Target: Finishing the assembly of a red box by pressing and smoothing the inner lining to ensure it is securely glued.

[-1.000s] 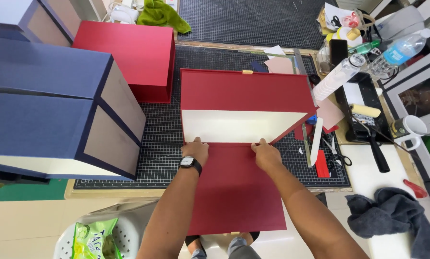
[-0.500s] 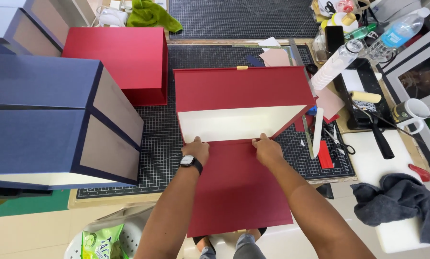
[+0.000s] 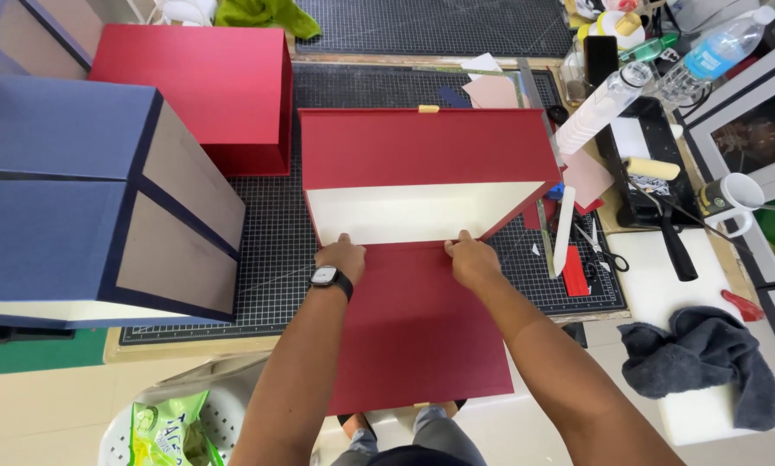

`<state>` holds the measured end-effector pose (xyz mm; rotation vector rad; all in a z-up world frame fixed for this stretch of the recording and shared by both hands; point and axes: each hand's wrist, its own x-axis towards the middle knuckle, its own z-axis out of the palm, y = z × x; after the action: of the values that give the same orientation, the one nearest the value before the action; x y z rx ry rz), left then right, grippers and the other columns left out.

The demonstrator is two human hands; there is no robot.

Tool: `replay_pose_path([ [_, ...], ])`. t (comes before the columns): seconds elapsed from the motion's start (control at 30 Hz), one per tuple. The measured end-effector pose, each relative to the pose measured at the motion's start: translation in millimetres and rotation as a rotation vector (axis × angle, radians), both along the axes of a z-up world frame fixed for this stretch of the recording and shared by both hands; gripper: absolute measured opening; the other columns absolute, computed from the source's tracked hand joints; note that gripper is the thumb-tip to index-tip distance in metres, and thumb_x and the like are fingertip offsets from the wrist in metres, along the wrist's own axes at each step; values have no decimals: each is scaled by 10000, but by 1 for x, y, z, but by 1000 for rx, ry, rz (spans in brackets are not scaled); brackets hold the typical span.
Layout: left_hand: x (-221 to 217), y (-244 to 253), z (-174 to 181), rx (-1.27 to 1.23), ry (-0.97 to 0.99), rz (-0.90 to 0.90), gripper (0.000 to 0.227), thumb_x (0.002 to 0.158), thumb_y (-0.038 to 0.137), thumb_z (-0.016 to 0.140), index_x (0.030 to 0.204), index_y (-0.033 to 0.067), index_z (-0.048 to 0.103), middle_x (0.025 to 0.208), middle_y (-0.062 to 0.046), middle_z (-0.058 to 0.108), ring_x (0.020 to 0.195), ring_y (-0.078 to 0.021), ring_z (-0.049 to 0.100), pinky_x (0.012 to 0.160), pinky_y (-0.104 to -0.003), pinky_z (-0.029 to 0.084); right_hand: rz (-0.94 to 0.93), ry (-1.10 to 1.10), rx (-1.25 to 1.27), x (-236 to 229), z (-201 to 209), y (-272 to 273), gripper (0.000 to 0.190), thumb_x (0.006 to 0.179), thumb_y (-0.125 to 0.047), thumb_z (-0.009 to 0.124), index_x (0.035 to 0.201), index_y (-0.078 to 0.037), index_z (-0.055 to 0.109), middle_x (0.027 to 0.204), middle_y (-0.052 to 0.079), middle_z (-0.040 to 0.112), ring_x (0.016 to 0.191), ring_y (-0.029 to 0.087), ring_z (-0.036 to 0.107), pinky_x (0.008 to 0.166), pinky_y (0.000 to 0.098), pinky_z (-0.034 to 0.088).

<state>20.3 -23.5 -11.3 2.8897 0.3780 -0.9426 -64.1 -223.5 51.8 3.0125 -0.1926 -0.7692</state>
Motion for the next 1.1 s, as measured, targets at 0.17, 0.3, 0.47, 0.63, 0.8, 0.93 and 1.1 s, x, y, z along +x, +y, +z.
replay_pose_path([
  [0.17,-3,8,-13,-83,-37,-32,452,1055,287,265,1432,188,494,1267,-153,696,1171,-410,657,907,-577,483,12,-6,4,0,6,0,510,986,-62,502,1448,-245,620,1359,112,549,1226,395,654,1029,484,546],
  [0.3,-10,28,-39,-154,-100,-68,431,1038,263,243,1338,135,524,1238,-129,717,1178,-398,679,952,-559,481,13,-16,16,1,-1,-2,511,980,-68,507,1444,-248,622,1342,115,558,1197,397,668,1011,493,555],
  [0.47,-2,-4,-53,-22,-111,-18,435,1044,220,219,1337,173,537,1266,-134,710,1181,-415,662,917,-627,441,34,4,8,0,-6,-4,511,975,-75,499,1448,-231,617,1354,121,556,1195,397,666,1012,491,552],
  [0.63,1,-5,-62,-7,-167,-31,400,1038,172,258,1281,181,576,1253,-135,708,1171,-429,653,883,-669,422,22,17,21,3,3,1,487,975,-50,486,1399,-206,669,1349,147,576,1181,404,674,1012,489,548],
  [0.8,-2,5,-48,-95,-228,-103,377,1017,178,262,1245,146,561,1188,-146,708,1123,-441,671,823,-673,447,8,-17,16,5,5,2,484,973,-56,506,1399,-221,666,1338,138,574,1167,404,679,1001,496,557],
  [0.93,-12,23,-27,-229,-238,-209,377,1010,206,245,1216,100,542,1124,-171,731,1081,-444,707,835,-612,516,2,-8,-8,5,-4,0,520,974,-60,519,1452,-239,621,1343,123,565,1201,408,663,1005,488,554],
  [1.1,-6,17,-34,-121,-205,-201,361,1027,192,261,1257,104,525,1150,-155,719,1082,-410,702,834,-598,510,-19,-19,8,3,2,4,524,974,-51,512,1450,-242,619,1353,124,568,1213,425,654,1020,500,551],
])
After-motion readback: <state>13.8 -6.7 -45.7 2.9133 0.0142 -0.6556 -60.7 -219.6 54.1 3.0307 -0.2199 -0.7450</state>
